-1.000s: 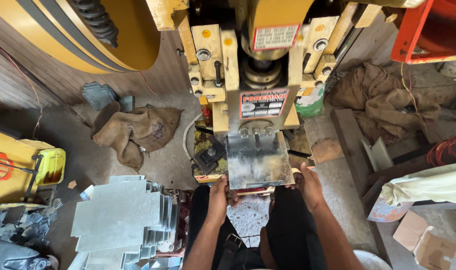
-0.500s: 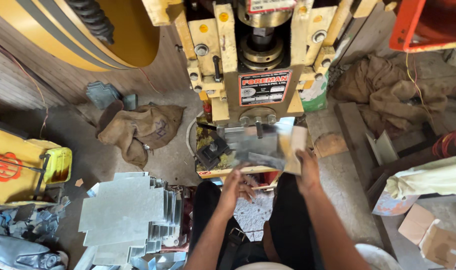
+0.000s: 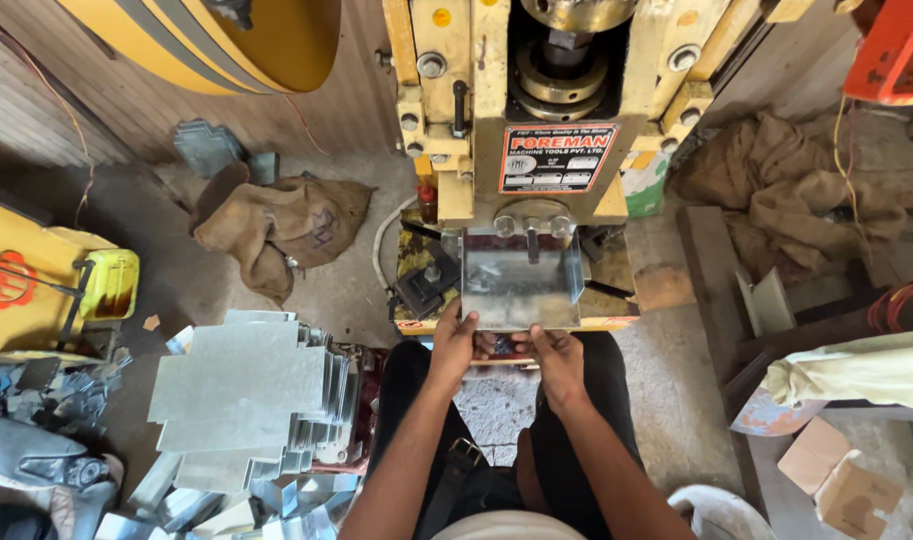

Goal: The person sits on the floor in a workshop and repeatedly places flat metal sheets into a yellow hydraulic press machine. They align the sheets under the press head, operate the machine to stamp or emboss the metal, and then remove the processed sheets to place them in a growing stack.

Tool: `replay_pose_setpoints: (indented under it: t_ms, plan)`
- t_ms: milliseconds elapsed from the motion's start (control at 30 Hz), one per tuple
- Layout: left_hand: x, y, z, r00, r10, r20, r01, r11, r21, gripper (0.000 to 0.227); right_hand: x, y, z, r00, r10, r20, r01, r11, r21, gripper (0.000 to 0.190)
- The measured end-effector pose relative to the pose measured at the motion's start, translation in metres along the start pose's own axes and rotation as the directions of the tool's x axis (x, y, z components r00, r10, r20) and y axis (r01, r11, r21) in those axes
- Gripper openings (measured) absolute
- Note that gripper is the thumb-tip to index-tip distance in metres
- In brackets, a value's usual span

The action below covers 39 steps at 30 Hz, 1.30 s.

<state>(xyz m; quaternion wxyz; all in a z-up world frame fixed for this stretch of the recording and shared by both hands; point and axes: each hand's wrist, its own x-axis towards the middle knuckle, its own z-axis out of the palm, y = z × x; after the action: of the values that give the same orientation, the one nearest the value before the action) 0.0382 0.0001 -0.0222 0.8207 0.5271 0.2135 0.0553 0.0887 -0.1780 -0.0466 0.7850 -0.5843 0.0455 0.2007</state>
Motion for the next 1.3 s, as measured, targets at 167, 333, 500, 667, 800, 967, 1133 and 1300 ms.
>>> replay_pose_setpoints:
  t_ms: [167,333,500,667,800,967,1133,1300]
  plan:
    - [-0.023,0.015,-0.013,0.972,-0.23,0.04,0.224,0.968,0.117,0.05,0.002,0.004,-0.007,0.998,-0.045,-0.051,0.039,0.993,-0.111,0.027]
    - [-0.048,0.004,-0.022,0.872,-0.412,0.264,0.294,0.872,0.391,0.053,0.007,0.01,-0.012,0.998,-0.023,-0.053,0.018,0.996,-0.09,0.029]
    - [-0.052,0.005,-0.008,0.894,-0.362,0.264,0.213,0.862,0.46,0.064,0.001,0.009,-0.023,0.993,0.013,0.117,0.002,0.991,-0.13,0.036]
    - [-0.003,0.013,0.035,0.959,-0.227,0.171,0.139,0.9,0.413,0.066,-0.006,0.011,-0.038,0.99,-0.014,0.142,0.014,1.0,-0.001,0.043]
    - [0.047,-0.004,0.069,0.837,-0.361,0.41,0.488,0.833,-0.262,0.043,0.004,0.005,-0.045,0.993,0.055,0.108,-0.062,0.996,0.057,0.057]
    - [0.015,0.017,0.077,0.768,-0.47,0.434,0.607,0.752,-0.259,0.035,0.007,-0.03,-0.052,0.982,0.046,0.185,-0.09,0.968,0.233,0.07]
    - [-0.037,0.041,0.018,0.743,-0.512,0.43,0.485,0.856,0.182,0.028,0.002,-0.088,-0.051,0.927,0.108,0.358,-0.286,0.822,0.493,0.076]
    - [-0.025,0.047,-0.008,0.975,-0.211,0.072,0.219,0.966,-0.137,0.075,0.01,-0.087,-0.033,0.967,0.019,0.256,-0.091,0.958,0.272,0.066]
